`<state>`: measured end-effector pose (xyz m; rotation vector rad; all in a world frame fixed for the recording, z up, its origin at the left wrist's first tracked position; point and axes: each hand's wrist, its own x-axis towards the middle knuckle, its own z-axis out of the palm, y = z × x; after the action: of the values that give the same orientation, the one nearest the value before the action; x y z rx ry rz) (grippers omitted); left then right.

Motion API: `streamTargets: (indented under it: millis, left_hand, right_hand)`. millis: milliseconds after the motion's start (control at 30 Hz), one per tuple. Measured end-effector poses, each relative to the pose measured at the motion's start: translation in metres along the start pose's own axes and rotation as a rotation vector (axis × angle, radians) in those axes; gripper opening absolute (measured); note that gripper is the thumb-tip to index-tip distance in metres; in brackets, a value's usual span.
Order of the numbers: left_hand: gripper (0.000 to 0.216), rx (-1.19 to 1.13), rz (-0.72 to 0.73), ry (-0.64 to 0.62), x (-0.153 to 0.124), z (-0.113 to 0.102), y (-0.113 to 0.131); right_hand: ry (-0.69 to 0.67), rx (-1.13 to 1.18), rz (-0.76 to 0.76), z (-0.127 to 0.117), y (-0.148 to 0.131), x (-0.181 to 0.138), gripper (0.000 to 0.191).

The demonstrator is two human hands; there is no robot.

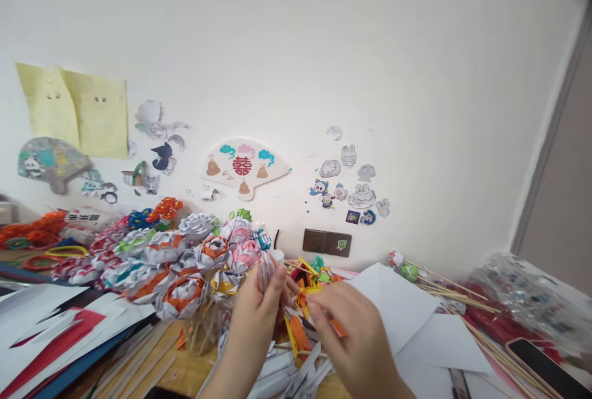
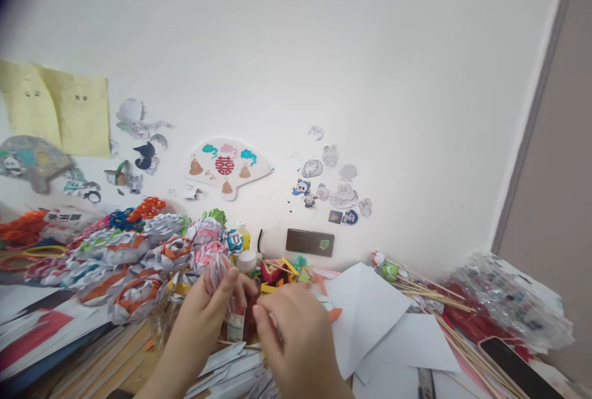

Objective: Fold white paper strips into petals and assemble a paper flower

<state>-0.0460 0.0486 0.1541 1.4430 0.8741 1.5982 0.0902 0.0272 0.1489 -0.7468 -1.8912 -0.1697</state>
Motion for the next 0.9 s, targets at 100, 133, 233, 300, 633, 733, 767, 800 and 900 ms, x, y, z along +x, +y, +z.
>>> streamTargets:
  millis: [100, 133, 233, 300, 633, 733, 767, 800, 900]
  left_hand:
    - [0.027, 0.108, -0.078, -0.289, -0.002, 0.005, 0.001]
    - [0.026, 0.126, -0.098, -0.370, -0.004, 0.008, 0.001]
    - [0.025, 0.220, -0.050, -0.504, -0.008, 0.015, 0.000]
    - [0.025, 0.278, -0.045, -0.564, -0.009, 0.016, -0.002]
    - [0.026, 0.276, -0.192, -0.580, -0.016, 0.017, 0.015]
    - [0.029, 0.171, -0.197, -0.627, -0.015, 0.017, 0.017]
    - [0.030, 0.144, -0.198, -0.635, -0.015, 0.016, 0.017]
    - [0.031, 0.126, -0.197, -0.634, -0.015, 0.015, 0.016]
    - [0.026, 0.136, -0.167, -0.605, -0.015, 0.010, 0.014]
  right_hand:
    - [-0.046, 0.165, 0.215, -0.013, 0.006, 0.001, 0.025]
    - [-0.093, 0.269, 0.281, -0.015, 0.008, 0.002, 0.032]
    - [-0.228, 0.604, 0.464, -0.016, 0.011, 0.004, 0.043]
    - [-0.279, 0.730, 0.557, -0.015, 0.011, 0.006, 0.043]
    - [-0.222, 0.639, 0.593, -0.013, 0.000, 0.006, 0.023]
    - [-0.217, 0.612, 0.615, -0.012, 0.000, 0.006, 0.023]
    - [-0.221, 0.610, 0.622, -0.012, 0.001, 0.006, 0.023]
    - [-0.225, 0.611, 0.624, -0.012, 0.002, 0.006, 0.024]
    - [-0.212, 0.633, 0.603, -0.014, 0.009, 0.007, 0.022]
